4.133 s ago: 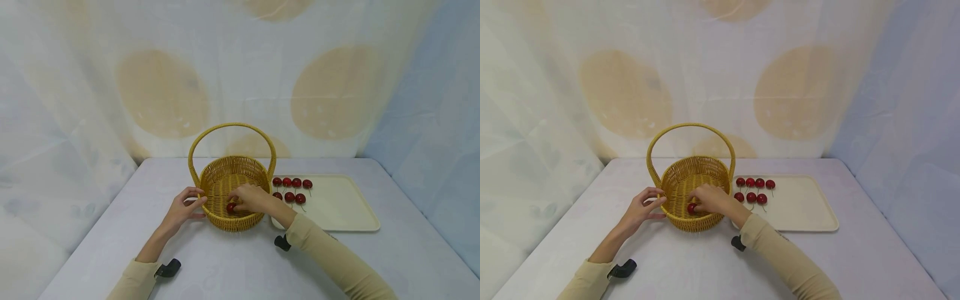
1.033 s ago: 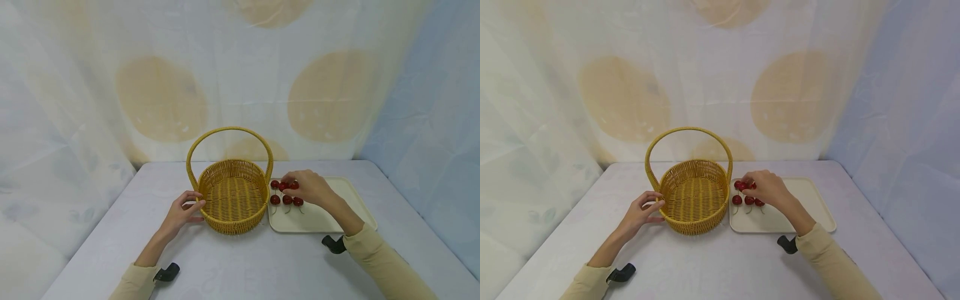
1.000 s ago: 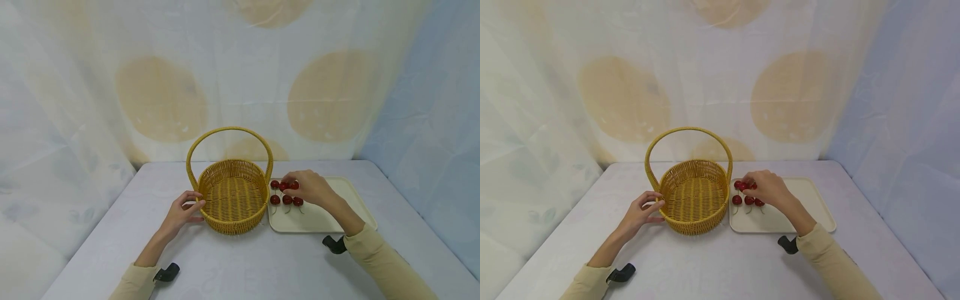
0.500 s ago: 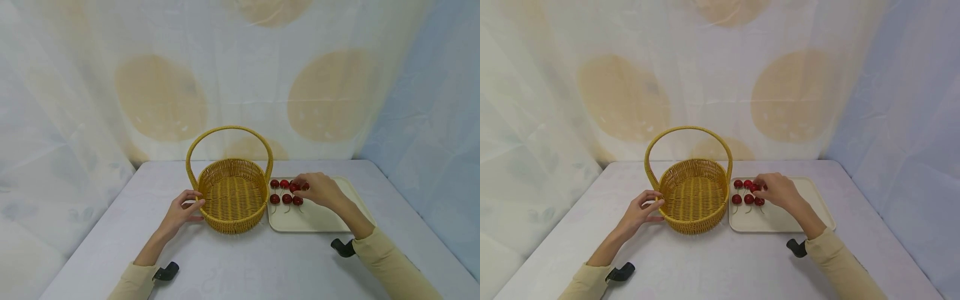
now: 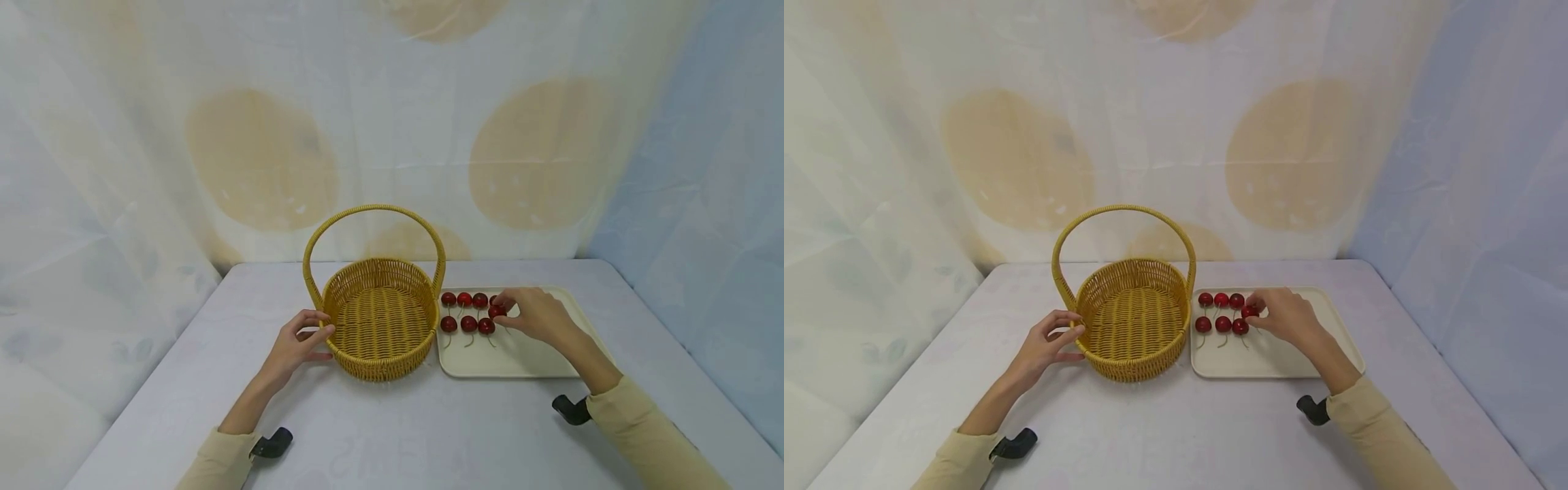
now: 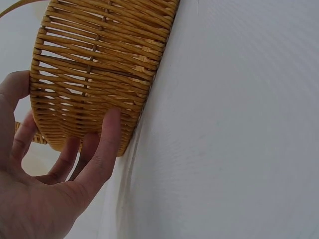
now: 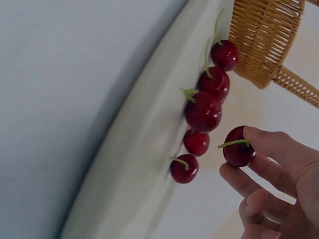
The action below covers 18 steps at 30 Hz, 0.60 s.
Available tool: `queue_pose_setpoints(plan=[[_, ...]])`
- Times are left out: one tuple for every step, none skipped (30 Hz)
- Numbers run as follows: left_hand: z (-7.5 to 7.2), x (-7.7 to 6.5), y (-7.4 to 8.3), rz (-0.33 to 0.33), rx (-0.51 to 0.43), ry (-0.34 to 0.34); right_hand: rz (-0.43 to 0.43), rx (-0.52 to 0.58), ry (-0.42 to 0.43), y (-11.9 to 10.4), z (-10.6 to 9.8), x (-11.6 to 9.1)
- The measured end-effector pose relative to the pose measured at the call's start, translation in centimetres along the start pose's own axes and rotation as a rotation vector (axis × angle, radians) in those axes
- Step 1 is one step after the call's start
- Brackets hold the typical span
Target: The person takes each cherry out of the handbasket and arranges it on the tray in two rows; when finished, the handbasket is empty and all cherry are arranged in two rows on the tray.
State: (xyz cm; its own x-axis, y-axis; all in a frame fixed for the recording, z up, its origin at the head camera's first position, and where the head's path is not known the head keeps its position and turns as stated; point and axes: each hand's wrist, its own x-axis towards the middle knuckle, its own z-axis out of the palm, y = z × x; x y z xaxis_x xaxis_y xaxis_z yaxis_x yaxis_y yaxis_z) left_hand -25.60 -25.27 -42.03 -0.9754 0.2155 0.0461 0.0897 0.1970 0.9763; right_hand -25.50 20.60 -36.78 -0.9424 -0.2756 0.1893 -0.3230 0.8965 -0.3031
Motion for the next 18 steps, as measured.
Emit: queue_pose_setpoints(plan=[[0.0, 0.0, 0.0, 0.001, -0.002, 0.0, 0.008, 0.0, -0.004, 0.2, 0.1, -0.1], [0.0, 0.0, 0.1, 0.001, -0.003, -0.001, 0.015, -0.003, -0.008, 0.4, 0.3, -0.2], [0.0, 0.0, 0.1, 0.003, -0.004, -0.002, 0.022, -0.002, -0.012, 0.5, 0.4, -0.2], [0.0, 0.0, 0.1, 0.004, -0.006, -0.002, 0.028, -0.002, -0.017, 0.6, 0.5, -0.3], [0.0, -0.1, 0.1, 0.004, -0.007, -0.002, 0.033, -0.005, -0.022, 0.7, 0.6, -0.4], [0.0, -0.1, 0.0, 0.004, -0.007, -0.002, 0.04, -0.007, -0.027, 0.8, 0.7, -0.4], [0.0, 0.0, 0.0, 0.004, -0.007, -0.001, 0.046, -0.009, -0.033, 0.9, 0.8, -0.4], [0.0, 0.0, 0.0, 0.004, -0.007, 0.0, 0.051, -0.011, -0.038, 1.0, 0.9, -0.5], [0.0, 0.0, 0.0, 0.003, -0.008, 0.001, 0.056, -0.011, -0.042, 1.1, 1.0, -0.5], [0.0, 0.0, 0.0, 0.002, -0.008, 0.002, 0.06, -0.009, -0.047, 1.1, 1.1, -0.5], [0.0, 0.0, 0.0, 0.002, -0.006, 0.003, 0.065, -0.008, -0.05, 1.2, 1.2, -0.5], [0.0, 0.0, -0.1, 0.002, -0.005, 0.003, 0.073, -0.008, -0.054, 1.3, 1.3, -0.5], [0.0, 0.0, -0.1, 0.002, -0.005, 0.004, 0.079, -0.006, -0.057, 1.4, 1.4, -0.5], [0.0, 0.0, -0.1, 0.002, -0.004, 0.003, 0.085, -0.005, -0.06, 1.5, 1.5, -0.5], [0.0, 0.1, -0.1, 0.003, -0.004, 0.002, 0.09, -0.004, -0.063, 1.6, 1.6, -0.5], [0.0, 0.1, -0.1, 0.003, -0.002, 0.002, 0.096, -0.004, -0.068, 1.7, 1.7, -0.5], [0.0, 0.1, -0.1, 0.003, -0.001, 0.001, 0.101, -0.006, -0.072, 1.9, 1.8, -0.5], [0.0, 0.1, -0.1, 0.004, 0.0, 0.001, 0.107, -0.007, -0.077, 2.0, 1.9, -0.5]])
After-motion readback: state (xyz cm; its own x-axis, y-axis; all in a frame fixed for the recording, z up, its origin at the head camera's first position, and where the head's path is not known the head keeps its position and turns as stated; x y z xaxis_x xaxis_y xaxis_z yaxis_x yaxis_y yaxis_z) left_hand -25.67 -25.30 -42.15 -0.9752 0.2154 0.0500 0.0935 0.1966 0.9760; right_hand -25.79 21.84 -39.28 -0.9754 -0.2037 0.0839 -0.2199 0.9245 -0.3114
